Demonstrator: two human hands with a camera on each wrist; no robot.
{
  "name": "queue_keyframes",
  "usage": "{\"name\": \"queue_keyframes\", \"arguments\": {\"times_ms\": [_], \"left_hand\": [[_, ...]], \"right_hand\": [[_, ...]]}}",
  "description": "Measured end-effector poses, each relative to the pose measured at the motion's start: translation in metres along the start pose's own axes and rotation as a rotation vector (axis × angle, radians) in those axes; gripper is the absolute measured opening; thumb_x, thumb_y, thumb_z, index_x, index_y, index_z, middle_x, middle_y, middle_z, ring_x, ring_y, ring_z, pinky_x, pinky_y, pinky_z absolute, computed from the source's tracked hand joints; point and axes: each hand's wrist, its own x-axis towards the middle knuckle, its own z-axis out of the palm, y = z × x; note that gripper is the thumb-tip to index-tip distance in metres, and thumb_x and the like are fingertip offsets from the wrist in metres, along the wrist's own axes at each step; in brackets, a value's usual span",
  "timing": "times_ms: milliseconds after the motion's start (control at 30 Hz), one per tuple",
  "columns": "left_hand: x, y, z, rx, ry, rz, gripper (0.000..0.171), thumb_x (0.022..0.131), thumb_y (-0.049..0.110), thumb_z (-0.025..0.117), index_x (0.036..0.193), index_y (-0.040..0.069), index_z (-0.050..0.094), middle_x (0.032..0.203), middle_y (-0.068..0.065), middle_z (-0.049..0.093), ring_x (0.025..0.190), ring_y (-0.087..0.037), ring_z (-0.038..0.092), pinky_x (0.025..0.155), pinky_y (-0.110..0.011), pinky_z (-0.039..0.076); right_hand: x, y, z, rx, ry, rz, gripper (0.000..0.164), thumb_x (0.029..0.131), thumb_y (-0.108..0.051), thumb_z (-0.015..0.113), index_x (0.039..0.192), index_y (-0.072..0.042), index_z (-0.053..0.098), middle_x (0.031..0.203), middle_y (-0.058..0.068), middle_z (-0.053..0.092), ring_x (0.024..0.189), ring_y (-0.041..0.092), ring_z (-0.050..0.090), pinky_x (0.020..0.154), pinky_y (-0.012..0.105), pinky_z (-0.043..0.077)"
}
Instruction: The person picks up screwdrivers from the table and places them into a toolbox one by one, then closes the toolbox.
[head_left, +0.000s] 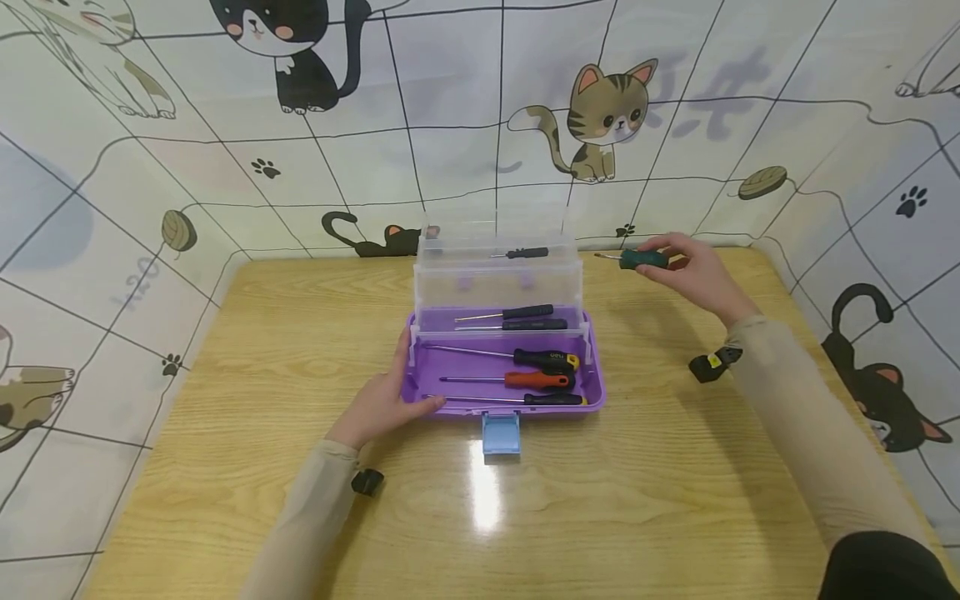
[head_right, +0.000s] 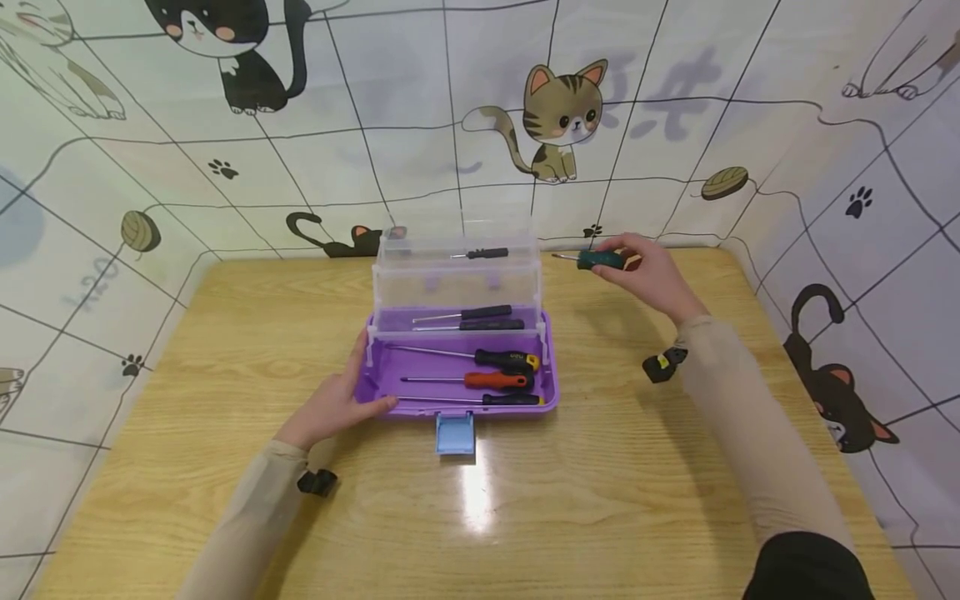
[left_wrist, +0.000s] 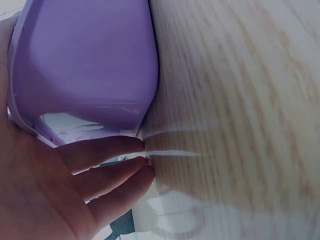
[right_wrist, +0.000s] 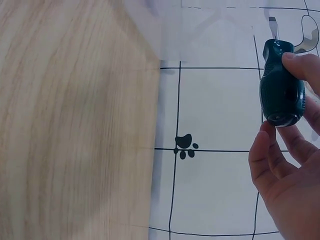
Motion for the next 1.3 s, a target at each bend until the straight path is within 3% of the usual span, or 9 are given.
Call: {"name": "queue_keyframes", "arguments": {"times_ms": [167,367,633,900,1300], "left_hand": [[-0.001,0.001,0.000,0.015,0.000,-0.005,0.120,0.078,0.052,0.076,0.155,0.025,-0.012,0.102,-0.027,0.064,0.081,-0.028,0.062,0.081,-0.049,0.051],[-0.002,0.002,-0.001,0.024,0.003,-0.003,0.119,0.078,0.051,0.076,0.155,0.024,-0.012,0.098,-0.026,0.065,0.079,-0.028,0.062,0.080,-0.048,0.051],[-0.001,0.000,-0.001,0.014,0.004,0.002,0.120,0.078,0.052,0.076,0.155,0.025,-0.012,0.096,-0.024,0.065,0.076,-0.026,0.062,0.077,-0.048,0.052],[-0.001,0.001,-0.001,0.006,-0.002,0.003,0.120,0.077,0.052,0.076,0.155,0.025,-0.012,0.099,-0.026,0.065,0.079,-0.028,0.063,0.079,-0.049,0.052],[-0.001,0.000,-0.001,0.010,0.004,0.005,0.120,0.077,0.053,0.076,0.155,0.026,-0.011,0.097,-0.025,0.065,0.080,-0.028,0.063,0.079,-0.049,0.052]], "right_hand": [[0.005,-0.005,-0.002,-0.016,-0.010,-0.018,0.040,0.091,-0.027,0.070,0.124,-0.007,0.061,0.116,0.013,0.057,0.093,0.023,0.051,0.072,0.023,0.044],[0.012,-0.014,-0.002,-0.015,-0.013,-0.053,0.039,0.090,-0.025,0.070,0.123,-0.006,0.061,0.110,0.012,0.058,0.090,0.024,0.050,0.072,0.022,0.043],[0.023,-0.024,0.000,-0.002,-0.036,-0.047,0.042,0.091,-0.027,0.069,0.125,-0.005,0.060,0.115,0.014,0.057,0.092,0.024,0.050,0.072,0.025,0.043],[0.030,-0.034,0.004,0.000,-0.029,-0.040,0.040,0.089,-0.030,0.071,0.122,-0.008,0.062,0.106,0.010,0.056,0.087,0.025,0.050,0.065,0.027,0.043],[0.045,-0.043,0.014,0.039,-0.058,-0.062,0.039,0.088,-0.028,0.073,0.120,-0.007,0.064,0.110,0.009,0.058,0.090,0.025,0.050,0.065,0.026,0.044]]}}
